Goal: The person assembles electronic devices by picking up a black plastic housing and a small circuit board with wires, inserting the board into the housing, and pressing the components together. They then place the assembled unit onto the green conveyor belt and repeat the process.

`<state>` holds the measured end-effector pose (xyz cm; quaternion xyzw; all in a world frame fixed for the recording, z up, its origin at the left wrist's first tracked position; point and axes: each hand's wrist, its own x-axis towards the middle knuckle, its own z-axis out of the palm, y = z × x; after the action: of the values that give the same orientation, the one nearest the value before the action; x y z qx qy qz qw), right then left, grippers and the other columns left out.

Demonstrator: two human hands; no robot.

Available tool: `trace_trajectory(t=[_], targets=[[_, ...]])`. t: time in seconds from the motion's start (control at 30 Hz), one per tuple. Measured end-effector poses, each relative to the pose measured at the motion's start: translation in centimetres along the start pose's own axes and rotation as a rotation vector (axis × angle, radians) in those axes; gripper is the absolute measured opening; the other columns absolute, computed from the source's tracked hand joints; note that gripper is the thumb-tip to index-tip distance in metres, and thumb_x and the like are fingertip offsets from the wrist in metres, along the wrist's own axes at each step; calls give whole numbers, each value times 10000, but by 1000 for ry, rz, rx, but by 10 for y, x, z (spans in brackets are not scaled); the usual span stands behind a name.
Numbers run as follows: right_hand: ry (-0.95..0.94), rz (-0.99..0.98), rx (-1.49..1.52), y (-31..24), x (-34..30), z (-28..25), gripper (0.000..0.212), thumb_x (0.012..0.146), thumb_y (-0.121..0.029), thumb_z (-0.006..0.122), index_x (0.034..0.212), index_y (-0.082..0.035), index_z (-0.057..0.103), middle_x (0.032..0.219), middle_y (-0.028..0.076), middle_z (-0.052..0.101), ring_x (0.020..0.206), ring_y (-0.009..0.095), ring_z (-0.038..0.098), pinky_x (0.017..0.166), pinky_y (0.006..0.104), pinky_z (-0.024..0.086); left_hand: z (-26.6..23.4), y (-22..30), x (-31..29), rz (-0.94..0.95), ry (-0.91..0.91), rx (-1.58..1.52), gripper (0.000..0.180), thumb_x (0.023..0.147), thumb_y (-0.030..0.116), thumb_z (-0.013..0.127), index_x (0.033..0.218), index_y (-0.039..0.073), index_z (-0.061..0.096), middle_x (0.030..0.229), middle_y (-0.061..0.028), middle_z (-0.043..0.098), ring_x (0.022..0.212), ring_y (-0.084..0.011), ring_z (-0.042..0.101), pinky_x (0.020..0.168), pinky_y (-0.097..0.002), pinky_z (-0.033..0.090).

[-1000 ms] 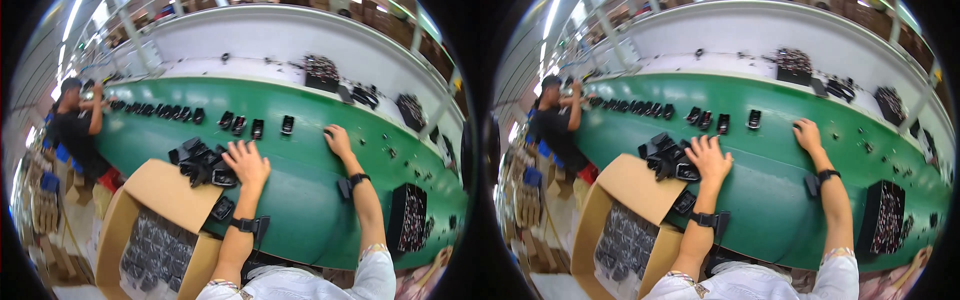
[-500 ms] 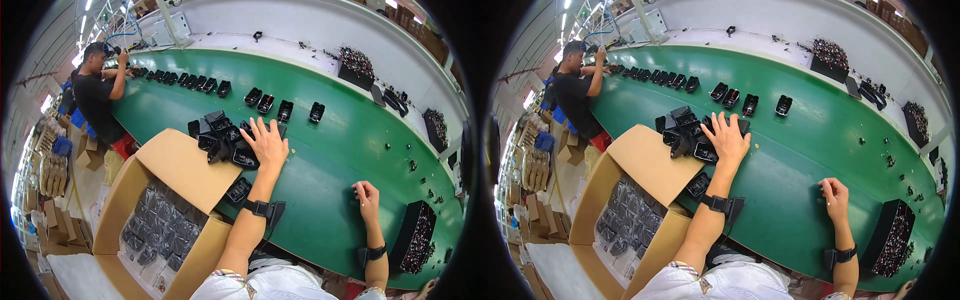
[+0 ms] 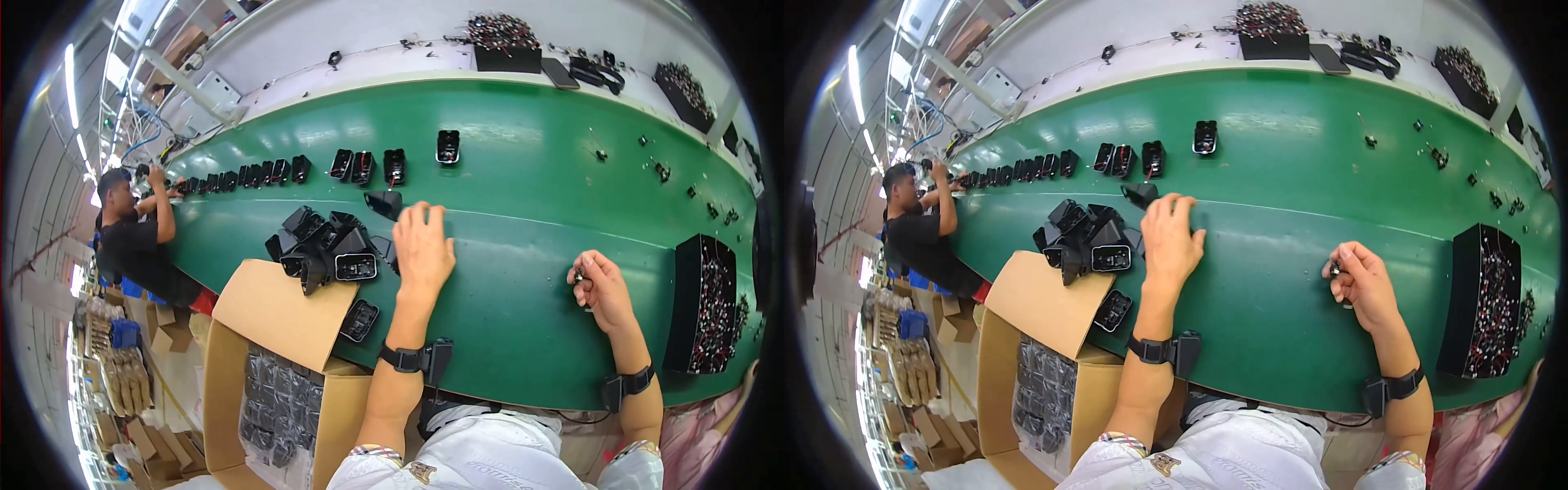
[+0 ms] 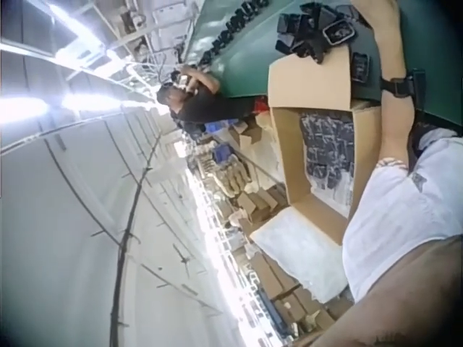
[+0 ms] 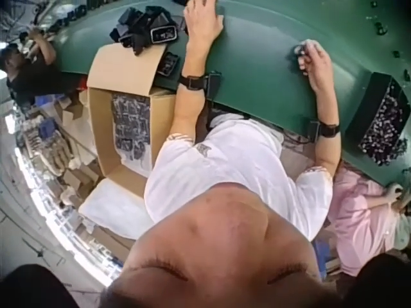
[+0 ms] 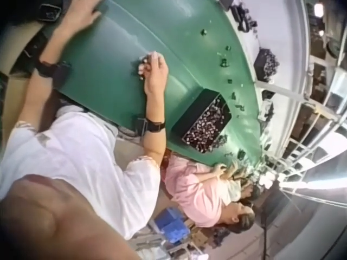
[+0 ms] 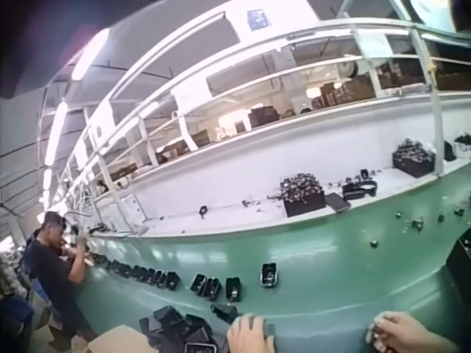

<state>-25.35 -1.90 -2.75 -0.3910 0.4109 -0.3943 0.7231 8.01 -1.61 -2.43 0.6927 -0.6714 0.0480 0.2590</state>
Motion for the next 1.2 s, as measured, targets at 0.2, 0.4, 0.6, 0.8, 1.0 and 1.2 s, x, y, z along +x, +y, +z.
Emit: trace_trajectory(t=[0.2, 0.4, 0.6, 0.8, 1.0, 1.2], targets=[[4, 23, 71, -10, -3, 6, 189, 1057, -192, 596, 1167, -39, 612, 1109, 148, 716, 870, 126, 687, 748, 245, 562, -6, -23, 1, -127, -248, 17, 620, 767, 172, 875, 1306, 50, 594, 1397, -198, 513, 1271, -406, 532, 1082, -498, 434], [19, -149, -130, 8, -6, 1, 246, 953, -2, 650, 1192, -14, 589, 1183, 177, 715, 925, 137, 705, 767, 249, 571, -6, 26, 3, 51, -396, -692, 595, 874, 276, 809, 1333, 23, 527, 1268, -167, 644, 1133, -314, 648, 989, -401, 520], [-21, -36, -75, 6, -6, 11, 199, 973, -43, 676, 1141, -30, 571, 1097, 133, 737, 786, 106, 679, 684, 233, 540, 33, 63, -15, 74, -721, -1465, 587, 874, 259, 802, 1328, 54, 491, 1257, -123, 629, 1059, -199, 635, 947, -364, 522], [-31, -235, -174, 26, -6, 8, 179, 1012, -81, 666, 1150, -36, 562, 1028, 95, 722, 853, 108, 679, 736, 241, 546, 22, 85, -15, 124, -792, -1476, 493, 896, 243, 776, 1309, 43, 594, 1258, -53, 596, 1013, -186, 623, 937, -348, 526], [-20, -184, 45, 25, -5, 5, 163, 1002, -76, 671, 1146, -25, 613, 1138, 165, 726, 885, 133, 697, 818, 281, 588, 32, 83, -24, -97, -798, -1623, 580, 899, 268, 797, 1348, 70, 487, 1244, -160, 651, 1151, -219, 626, 994, -368, 519], [-64, -128, 26, 10, -9, 7, 149, 976, -63, 700, 1110, -26, 650, 1173, 174, 727, 873, 130, 686, 835, 279, 580, 29, 66, -16, -247, -739, -1890, 893, 733, 402, 952, 1351, 83, 392, 1289, -209, 646, 1157, -266, 661, 1023, -372, 539]])
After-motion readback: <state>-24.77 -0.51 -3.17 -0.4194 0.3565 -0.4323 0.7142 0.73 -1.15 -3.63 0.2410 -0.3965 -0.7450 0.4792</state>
